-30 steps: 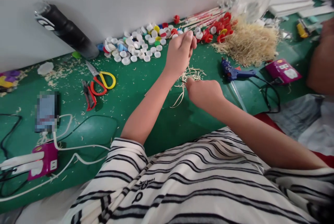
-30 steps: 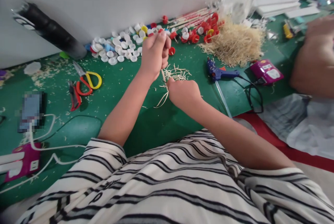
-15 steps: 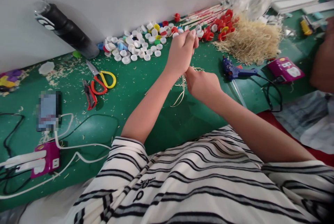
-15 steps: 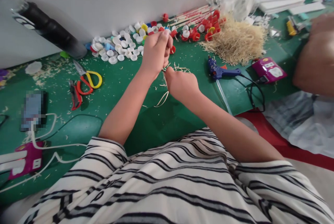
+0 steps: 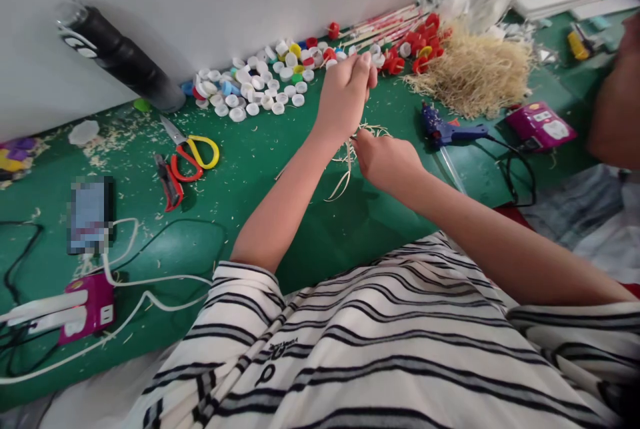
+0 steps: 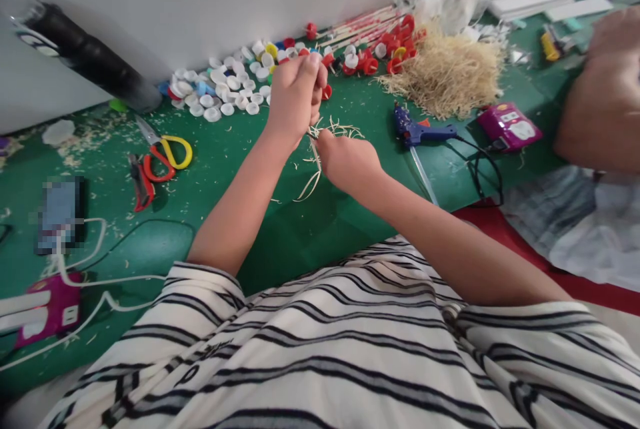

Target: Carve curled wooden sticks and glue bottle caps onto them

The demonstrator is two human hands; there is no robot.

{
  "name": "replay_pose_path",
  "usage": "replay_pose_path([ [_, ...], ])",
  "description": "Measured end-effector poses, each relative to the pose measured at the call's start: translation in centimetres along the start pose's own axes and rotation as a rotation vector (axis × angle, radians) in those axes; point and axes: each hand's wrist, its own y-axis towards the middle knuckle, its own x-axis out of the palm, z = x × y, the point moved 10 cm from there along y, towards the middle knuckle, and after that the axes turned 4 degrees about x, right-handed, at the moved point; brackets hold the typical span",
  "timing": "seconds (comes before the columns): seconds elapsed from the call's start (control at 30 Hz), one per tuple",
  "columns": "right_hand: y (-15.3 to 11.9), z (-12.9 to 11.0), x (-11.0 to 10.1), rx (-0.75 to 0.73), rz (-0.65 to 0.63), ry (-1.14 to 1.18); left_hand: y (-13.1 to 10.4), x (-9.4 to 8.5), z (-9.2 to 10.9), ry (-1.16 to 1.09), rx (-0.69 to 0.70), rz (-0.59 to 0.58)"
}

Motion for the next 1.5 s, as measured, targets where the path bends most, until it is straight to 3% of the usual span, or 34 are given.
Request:
replay_pose_path([
  [0.13, 0.0, 0.2, 0.4, -0.002, 0.008, 0.007, -0.1, -0.1, 0.2, 0.018, 0.004, -0.001],
  [0.3, -0.6, -0.2, 5.6, -0.025, -0.236, -0.033, -0.4, 0.0, 0.7, 0.005, 0.019, -0.008],
  [0.4, -1.1, -0.1, 7.1, 0.001, -0.289, -0.045, -0.8, 0.9, 1.3, 0.013, 0.047, -0.059],
  [0.53, -1.2, -0.1, 6.9, 0.019, -0.313, -0.058, -1.0, 1.5, 1.3, 0.057, 0.042, -0.082],
  [0.73, -1.4, -0.5, 6.7, 0.024, -0.372, -0.148, -0.5, 0.3, 0.8, 0.052, 0.055, -0.014],
  [0.83, -1.7, -0.9, 6.9, 0.002, -0.401, -0.201, -0.4, 0.3, 0.7, 0.044, 0.053, -0.039],
  [1.0, -2.3, -0.3, 7.2, -0.013, -0.368, -0.180, -0.4, 0.1, 0.7, 0.003, 0.064, -0.023],
  [1.13, -2.5, 0.6, 5.7, -0.028, -0.254, -0.119, -0.4, 0.1, 0.7, 0.001, 0.065, -0.016],
  [1.37, -0.8, 0.3, -0.4, -0.055, -0.005, -0.100, -0.7, 0.3, 0.9, 0.046, 0.046, -0.020],
  [1.5, -0.2, 0.3, -0.5, -0.052, 0.018, -0.079, -0.8, 0.3, 0.8, 0.009, 0.007, -0.020],
])
